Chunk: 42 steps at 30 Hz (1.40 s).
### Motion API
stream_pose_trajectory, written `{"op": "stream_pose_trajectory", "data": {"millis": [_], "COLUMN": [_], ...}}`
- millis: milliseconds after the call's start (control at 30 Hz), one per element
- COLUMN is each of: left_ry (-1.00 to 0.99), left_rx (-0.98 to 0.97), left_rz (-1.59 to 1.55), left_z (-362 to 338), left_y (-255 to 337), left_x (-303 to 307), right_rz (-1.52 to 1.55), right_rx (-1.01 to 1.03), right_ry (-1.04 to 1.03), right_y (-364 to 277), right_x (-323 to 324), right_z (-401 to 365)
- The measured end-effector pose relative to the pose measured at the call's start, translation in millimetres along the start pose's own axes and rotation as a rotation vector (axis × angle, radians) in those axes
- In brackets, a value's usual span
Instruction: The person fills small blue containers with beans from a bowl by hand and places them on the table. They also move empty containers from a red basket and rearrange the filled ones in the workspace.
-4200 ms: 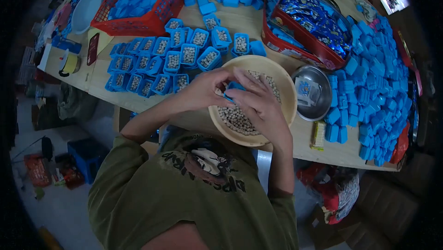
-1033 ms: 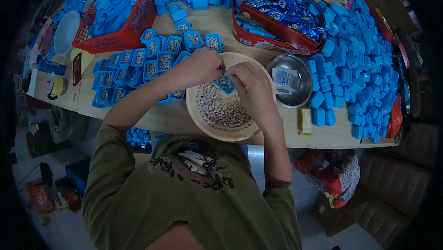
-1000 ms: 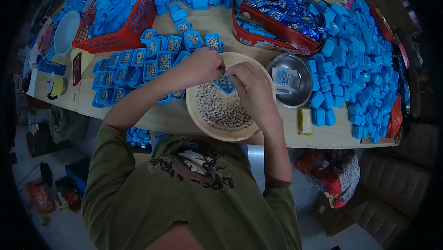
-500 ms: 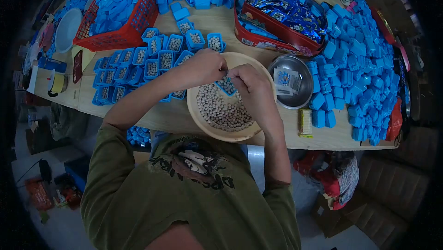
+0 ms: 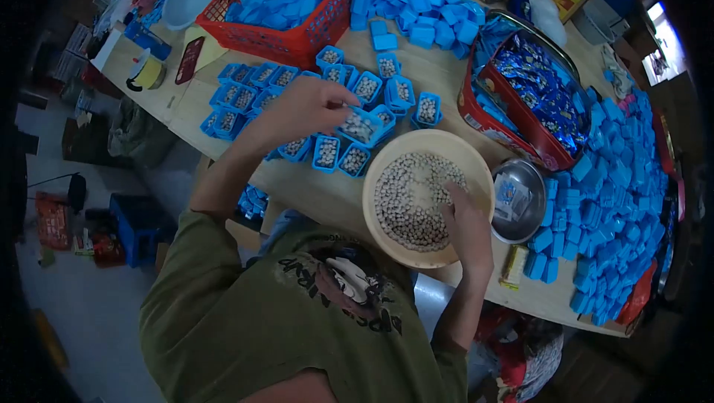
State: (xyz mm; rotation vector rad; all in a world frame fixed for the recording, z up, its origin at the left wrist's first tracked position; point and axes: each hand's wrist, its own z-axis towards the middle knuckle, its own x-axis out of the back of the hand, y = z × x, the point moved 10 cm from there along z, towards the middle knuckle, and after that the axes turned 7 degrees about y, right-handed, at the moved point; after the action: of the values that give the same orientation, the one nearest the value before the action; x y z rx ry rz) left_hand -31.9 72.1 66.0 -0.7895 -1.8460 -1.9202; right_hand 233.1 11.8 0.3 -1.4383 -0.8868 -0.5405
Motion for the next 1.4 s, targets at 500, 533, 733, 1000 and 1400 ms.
{"op": "stream_pose_trajectory", "data": {"millis": [500, 533, 733, 1000, 1400], "left_ry": [0.317, 0.275, 0.123, 0.318, -0.024], "left_rx": [0.237, 0.187, 0.049, -0.076, -0.635], "left_rz": [0.201, 0.197, 0.508, 0.65, 1.039], "left_z": [-4, 3, 35, 47, 200], "left_y": [-120, -115, -107, -66, -67], "left_x": [119, 110, 84, 88, -67], "right_rz": [-0.026, -0.005, -0.058, -0.204, -0.108], "right_rx": [0.013, 0.007, -0.055, 0.107, 0.178], "right_ry": [-0.082, -0.074, -0.104, 0.005, -0.38], "right_y": [13, 13, 17, 7, -31], "right_x": [-19, -18, -17, -12, -85], "right_z": [4, 3, 0, 9, -2]}}
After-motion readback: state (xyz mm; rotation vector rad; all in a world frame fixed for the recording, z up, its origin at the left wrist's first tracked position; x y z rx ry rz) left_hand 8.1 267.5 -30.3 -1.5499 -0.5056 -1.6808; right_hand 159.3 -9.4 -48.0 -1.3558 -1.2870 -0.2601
